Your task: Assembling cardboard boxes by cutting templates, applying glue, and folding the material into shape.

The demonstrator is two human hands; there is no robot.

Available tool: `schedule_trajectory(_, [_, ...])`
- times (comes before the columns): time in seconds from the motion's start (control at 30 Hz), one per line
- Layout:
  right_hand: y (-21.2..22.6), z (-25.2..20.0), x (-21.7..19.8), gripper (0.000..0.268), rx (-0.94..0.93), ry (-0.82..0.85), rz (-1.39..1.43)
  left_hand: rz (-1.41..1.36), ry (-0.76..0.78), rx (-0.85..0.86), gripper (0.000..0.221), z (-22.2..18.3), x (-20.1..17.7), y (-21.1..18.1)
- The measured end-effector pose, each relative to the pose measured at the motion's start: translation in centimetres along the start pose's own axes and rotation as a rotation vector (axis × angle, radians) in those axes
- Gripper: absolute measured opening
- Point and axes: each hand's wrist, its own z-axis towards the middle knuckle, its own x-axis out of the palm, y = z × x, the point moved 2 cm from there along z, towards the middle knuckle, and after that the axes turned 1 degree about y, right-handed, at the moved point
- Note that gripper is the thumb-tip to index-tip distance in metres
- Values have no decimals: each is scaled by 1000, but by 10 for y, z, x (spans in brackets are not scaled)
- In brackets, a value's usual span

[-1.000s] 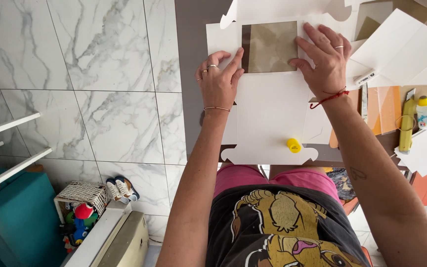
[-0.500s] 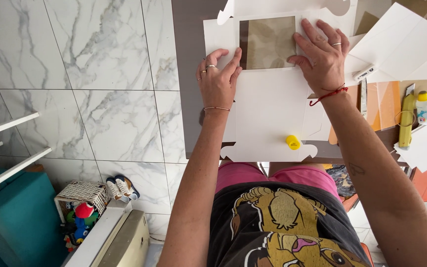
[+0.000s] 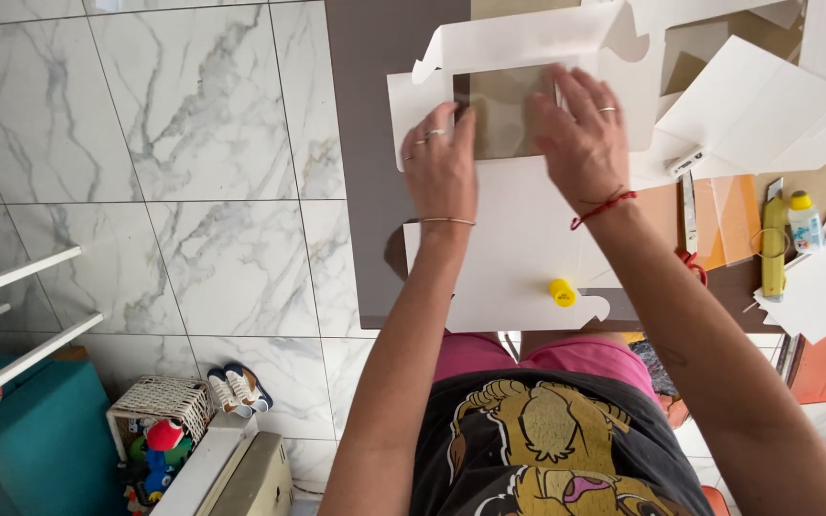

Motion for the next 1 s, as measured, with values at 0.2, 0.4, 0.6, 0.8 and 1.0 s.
schedule_trajectory(0.2, [22, 27, 11, 24, -49, -66, 228, 43, 71, 131, 29, 17, 16, -30])
schedule_trajectory(0.4, [15, 14, 27, 35, -22, 71, -7, 96, 194, 162, 39, 8, 29, -14])
schedule_trajectory(0.6, [5, 6, 39, 40, 4, -12, -117, 64, 101, 188, 42, 4, 40, -8])
schedule_trajectory(0.8, [0, 2, 39, 52, 134, 50, -168, 37, 100, 177, 43, 6, 42, -5])
schedule_trajectory(1.0, [0, 1, 42, 55, 161, 80, -180, 86, 104, 172, 46, 7, 43, -7])
